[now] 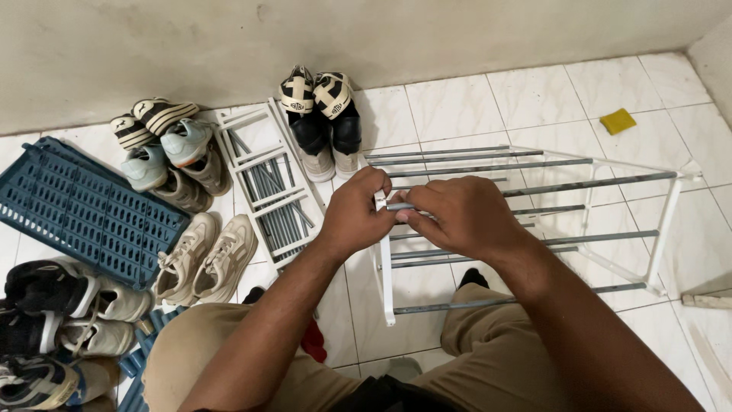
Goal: The person assembles a white plastic shoe rack by inserting metal rods into the frame slots. They repeatedly insert and remove rods to fit them into the correct positions on the rack frame.
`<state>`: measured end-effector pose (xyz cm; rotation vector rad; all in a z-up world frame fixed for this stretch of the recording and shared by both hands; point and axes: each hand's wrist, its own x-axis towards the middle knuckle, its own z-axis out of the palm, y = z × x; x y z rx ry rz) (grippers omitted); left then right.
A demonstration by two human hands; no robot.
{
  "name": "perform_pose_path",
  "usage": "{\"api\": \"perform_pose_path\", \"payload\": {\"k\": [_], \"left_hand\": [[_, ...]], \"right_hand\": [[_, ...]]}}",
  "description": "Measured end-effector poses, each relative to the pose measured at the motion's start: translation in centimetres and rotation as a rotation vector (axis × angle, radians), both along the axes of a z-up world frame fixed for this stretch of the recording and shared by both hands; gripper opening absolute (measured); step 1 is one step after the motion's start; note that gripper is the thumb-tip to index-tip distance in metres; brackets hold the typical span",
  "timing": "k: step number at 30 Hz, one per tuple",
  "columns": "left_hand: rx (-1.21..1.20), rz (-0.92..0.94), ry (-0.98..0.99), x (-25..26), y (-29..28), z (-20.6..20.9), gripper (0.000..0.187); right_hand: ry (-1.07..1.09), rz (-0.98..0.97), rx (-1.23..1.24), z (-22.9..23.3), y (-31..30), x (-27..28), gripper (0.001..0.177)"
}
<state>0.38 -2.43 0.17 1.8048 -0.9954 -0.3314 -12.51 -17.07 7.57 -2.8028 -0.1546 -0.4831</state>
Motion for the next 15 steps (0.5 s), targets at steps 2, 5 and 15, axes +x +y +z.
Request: {"api": "perform_pose_path", "payload": {"k": [2, 5, 15], "left_hand": [[0.026, 0.004, 0.012, -0.09, -0.11, 0.16, 0.042], [0.047, -0.015, 0.031, -0.02, -0.05, 0.2, 0.044], [0.072, -0.031, 0.062, 0.06, -0.18, -0.23, 0.038]], "right_hand": [[0.009, -0.005, -0.009, -0.1, -0.09, 0.04, 0.028], [0.034, -0.017, -0.026, -0.33, -0.28, 0.1, 0.031], [0.001, -0.019, -0.04, -0.18, 0.0, 0.22, 0.033]]}}
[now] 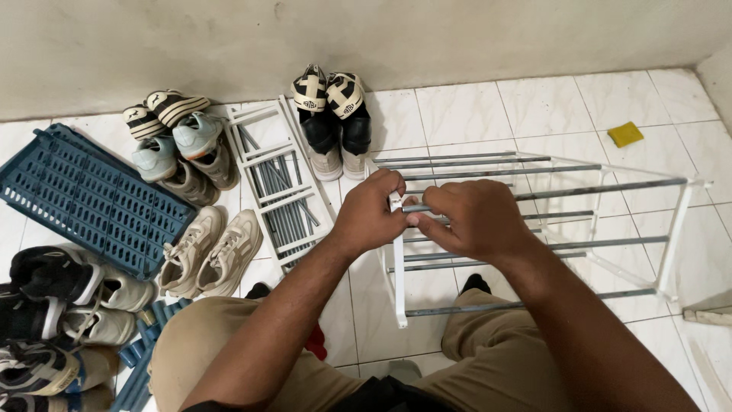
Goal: The person assembles a white plastic shoe rack by inserting metal rods into the frame slots. They repeatedly insert and remove rods to fit them into the correct positions on the rack frame.
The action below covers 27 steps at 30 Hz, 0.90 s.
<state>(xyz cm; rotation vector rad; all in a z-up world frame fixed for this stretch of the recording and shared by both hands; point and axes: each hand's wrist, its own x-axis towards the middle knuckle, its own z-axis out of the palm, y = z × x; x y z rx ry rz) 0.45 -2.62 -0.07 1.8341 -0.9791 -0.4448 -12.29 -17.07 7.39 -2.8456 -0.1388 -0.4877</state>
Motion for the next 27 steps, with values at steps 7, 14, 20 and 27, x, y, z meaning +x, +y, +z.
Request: {"api": "perform_pose_path", "payload": {"k": [7, 14, 20, 27], "left_hand": [[-0.02, 0.018, -0.138, -1.0, -0.2, -0.2, 0.033], [-0.049, -0.024, -0.138, -0.5, -0.2, 0.3, 0.038], [-0.017, -0.011, -0.123, -0.2, -0.4, 0.3, 0.039], [0.016, -0.046, -0.097, 0.2, -0.1, 0.8, 0.044]], "right_hand": [[-0.042, -0.089, 0.033, -0.6, 1.7, 0.0, 0.034], [-0.129, -0.136, -0.008, -1.5, 1.8, 0.7, 0.036], [-0.198, -0.152, -0.055, -1.8, 2.0, 1.3, 0.041], [-0.148, -0.055, 0.007, -1.2, 1.5, 1.1, 0.045]]}}
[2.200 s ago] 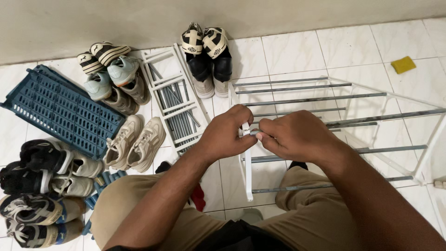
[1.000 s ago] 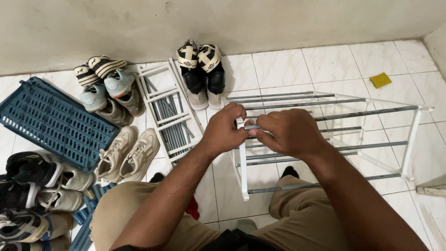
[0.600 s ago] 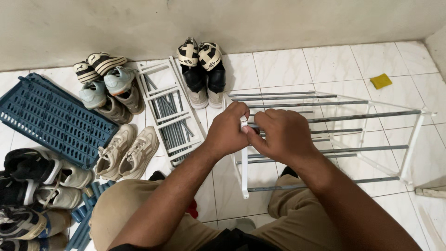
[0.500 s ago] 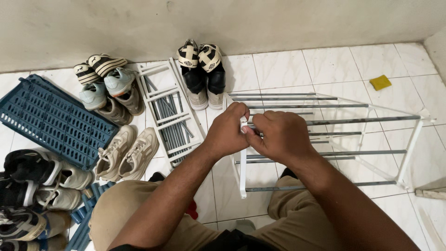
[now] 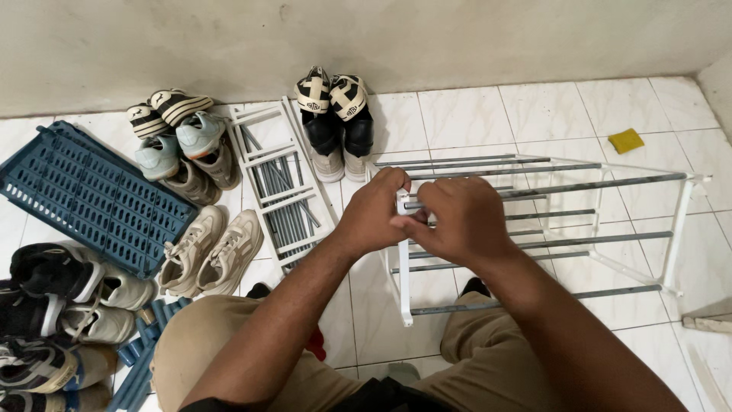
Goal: The person assembles a white plastic shoe rack by inserting metal rods into the frame slots. They repeatedly insert and remove rods to fit them into the correct positions on the rack frame.
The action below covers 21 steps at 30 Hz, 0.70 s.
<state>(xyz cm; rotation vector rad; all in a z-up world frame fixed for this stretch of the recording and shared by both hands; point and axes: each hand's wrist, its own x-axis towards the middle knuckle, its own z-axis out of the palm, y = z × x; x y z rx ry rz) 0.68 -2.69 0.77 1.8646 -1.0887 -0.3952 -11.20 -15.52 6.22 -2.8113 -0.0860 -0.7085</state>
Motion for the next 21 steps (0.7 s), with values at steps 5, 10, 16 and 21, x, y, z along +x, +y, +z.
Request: {"api": "perform_pose_path", "payload": {"k": [5, 10, 16, 21], "left_hand": [[-0.016, 0.066, 0.139, 1.2, 0.3, -0.5, 0.043], [-0.188, 0.11, 0.153, 2.0, 0.3, -1.9, 0.03], [-0.163, 0.13, 0.251, 1.5, 0.0, -2.4, 0.025], [-0.241, 0.132, 0.262, 1.2, 0.1, -3.0, 0.024]], "right_hand": [[-0.141, -0.122, -0.018, 0.3, -5.2, -2.0, 0.033], [0.259, -0.717, 0.559, 1.4, -10.2, -5.4, 0.061], [0.802, -0.887, 0.926, 4.2, -14.4, -7.8, 0.072], [0.787, -0.95, 1.16, 3.1, -16.6, -9.1, 0.073]]}}
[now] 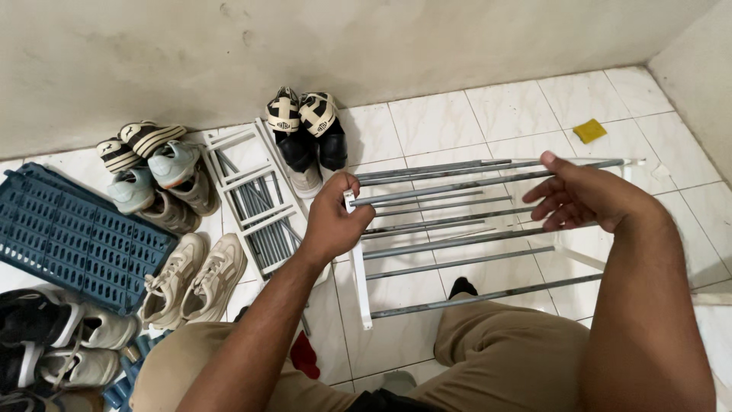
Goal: The person assembles a white plastic shoe rack by inserting metal rods into the frame slots. They repeatedly insert and remove rods to fit them into the correct positions on the rack frame.
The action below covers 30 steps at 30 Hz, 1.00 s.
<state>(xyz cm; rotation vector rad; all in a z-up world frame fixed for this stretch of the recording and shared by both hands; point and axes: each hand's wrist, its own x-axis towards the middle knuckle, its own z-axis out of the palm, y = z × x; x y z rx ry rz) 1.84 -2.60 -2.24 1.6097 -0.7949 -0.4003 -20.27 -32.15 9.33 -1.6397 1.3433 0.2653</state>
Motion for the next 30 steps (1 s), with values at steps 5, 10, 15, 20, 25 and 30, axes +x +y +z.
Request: {"api": "perform_pose_path", "payload": {"k": [5, 10, 15, 20, 25, 30], "left_hand": [[-0.015, 0.043, -0.027, -0.3, -0.2, -1.1, 0.026], [-0.189, -0.021, 0.048, -2.6, -0.6, -2.5, 0.027], [-0.025, -0.174, -0.081, -4.5, 0.0, -3.1, 0.041], [0.35, -0.432, -0.094, -4.6, 0.9, -2.3, 0.096], [0.505, -0.371, -0.11, -2.6, 1.2, -1.1, 0.103], [0.526, -0.263, -0.078, -1.0, 1.7, 0.5, 0.094]], "right_hand": [[-0.425, -0.163, 0.031, -2.8, -1.9, 0.5, 0.045], [-0.985, -0.365, 0.212, -3.8, -2.7, 1.0, 0.028], [-1.442, -0.414, 0.21, -3.2, -1.6, 1.5, 0.035], [-1.419, -0.338, -0.021, -4.1, 1.0, 4.4, 0.034], [-1.229, -0.212, -0.333, -5.0, 3.8, 6.3, 0.035], [-1.155, -0.109, -0.499, -5.3, 4.6, 5.9, 0.034]]}}
